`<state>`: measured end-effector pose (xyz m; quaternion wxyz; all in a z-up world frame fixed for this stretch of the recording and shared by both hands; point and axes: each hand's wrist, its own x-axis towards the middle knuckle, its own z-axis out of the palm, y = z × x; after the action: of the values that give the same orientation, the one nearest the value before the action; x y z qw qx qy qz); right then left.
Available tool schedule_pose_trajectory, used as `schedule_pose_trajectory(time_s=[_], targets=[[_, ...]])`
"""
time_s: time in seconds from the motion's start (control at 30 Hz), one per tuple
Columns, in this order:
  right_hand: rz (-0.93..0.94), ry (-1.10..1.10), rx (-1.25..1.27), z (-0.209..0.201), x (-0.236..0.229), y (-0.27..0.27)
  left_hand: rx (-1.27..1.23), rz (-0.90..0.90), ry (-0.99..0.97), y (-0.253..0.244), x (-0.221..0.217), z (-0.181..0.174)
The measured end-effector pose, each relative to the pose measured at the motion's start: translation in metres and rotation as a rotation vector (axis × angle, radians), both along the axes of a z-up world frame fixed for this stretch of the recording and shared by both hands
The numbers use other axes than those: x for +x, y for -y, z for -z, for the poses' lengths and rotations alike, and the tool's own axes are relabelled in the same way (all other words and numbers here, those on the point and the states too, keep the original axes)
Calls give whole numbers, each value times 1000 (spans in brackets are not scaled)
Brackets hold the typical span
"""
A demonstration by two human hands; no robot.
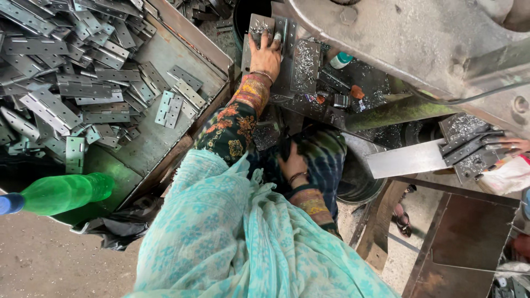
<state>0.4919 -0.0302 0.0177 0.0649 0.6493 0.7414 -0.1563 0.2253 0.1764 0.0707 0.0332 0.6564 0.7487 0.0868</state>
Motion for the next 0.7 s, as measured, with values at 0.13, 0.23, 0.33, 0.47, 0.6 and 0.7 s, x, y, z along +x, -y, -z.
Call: schedule_pose_trajectory(time_s=[0.13,0.23,0.33,0.47,0.6,0.7], targets=[[80,-46,-67,51,7,0,49,-20,-40,3,0,0],[60,-63,-69,60,13,-5,0,-10,-41,2,3,-1],[53,-88,-72,39,8,-8,3,4,-23,0,0,-6],[-28,-99,-111,-22,3,-12,-6,32,-28,5,-2,-13],[-51,-51,-179,-76,-11,-19,-213,104,-102,26,3,-20],[-34,-24,-206,-98,-22,-18,1,116,-98,67,8,-18]])
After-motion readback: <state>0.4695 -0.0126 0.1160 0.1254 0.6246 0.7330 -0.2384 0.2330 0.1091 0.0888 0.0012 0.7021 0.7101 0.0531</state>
